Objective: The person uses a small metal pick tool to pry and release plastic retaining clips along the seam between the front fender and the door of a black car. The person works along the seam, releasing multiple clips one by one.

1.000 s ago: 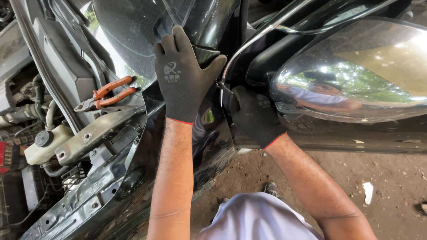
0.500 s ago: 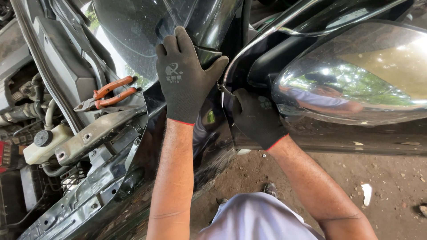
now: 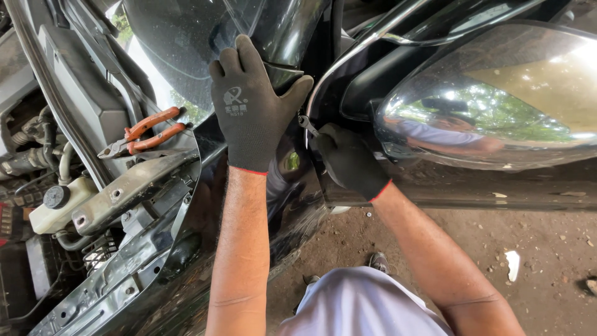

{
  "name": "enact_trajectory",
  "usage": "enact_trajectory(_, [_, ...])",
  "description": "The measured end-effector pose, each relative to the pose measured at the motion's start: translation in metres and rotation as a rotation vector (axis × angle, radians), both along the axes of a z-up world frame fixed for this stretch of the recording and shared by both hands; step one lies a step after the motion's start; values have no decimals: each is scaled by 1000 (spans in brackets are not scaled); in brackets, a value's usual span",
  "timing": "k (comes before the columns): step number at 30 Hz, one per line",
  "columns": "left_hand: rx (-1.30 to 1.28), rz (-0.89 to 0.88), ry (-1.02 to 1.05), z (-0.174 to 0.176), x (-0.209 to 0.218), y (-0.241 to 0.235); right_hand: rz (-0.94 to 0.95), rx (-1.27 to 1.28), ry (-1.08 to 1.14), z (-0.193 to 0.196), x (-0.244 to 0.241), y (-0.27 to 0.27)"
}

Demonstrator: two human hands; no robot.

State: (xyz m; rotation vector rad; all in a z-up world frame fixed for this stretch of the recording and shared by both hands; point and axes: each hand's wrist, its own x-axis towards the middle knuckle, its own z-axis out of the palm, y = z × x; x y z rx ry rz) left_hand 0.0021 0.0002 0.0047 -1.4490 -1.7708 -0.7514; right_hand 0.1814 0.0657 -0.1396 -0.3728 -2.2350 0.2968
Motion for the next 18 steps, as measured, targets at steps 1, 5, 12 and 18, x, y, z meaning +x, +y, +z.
enact_trajectory(1, [-3, -3, 2, -1, 0, 0, -3, -3, 2, -14, -8, -2])
enact_trajectory(5, [-15, -1, -8, -1, 1, -3, 439, -1766, 398, 14, -15, -31])
enact_trajectory(12, [-36, -2, -13, 1, 1, -3, -91, -380, 245, 29, 7, -52])
enact_trajectory(18, [-19, 27, 34, -5, -5, 2, -232, -200, 73, 77, 13, -49])
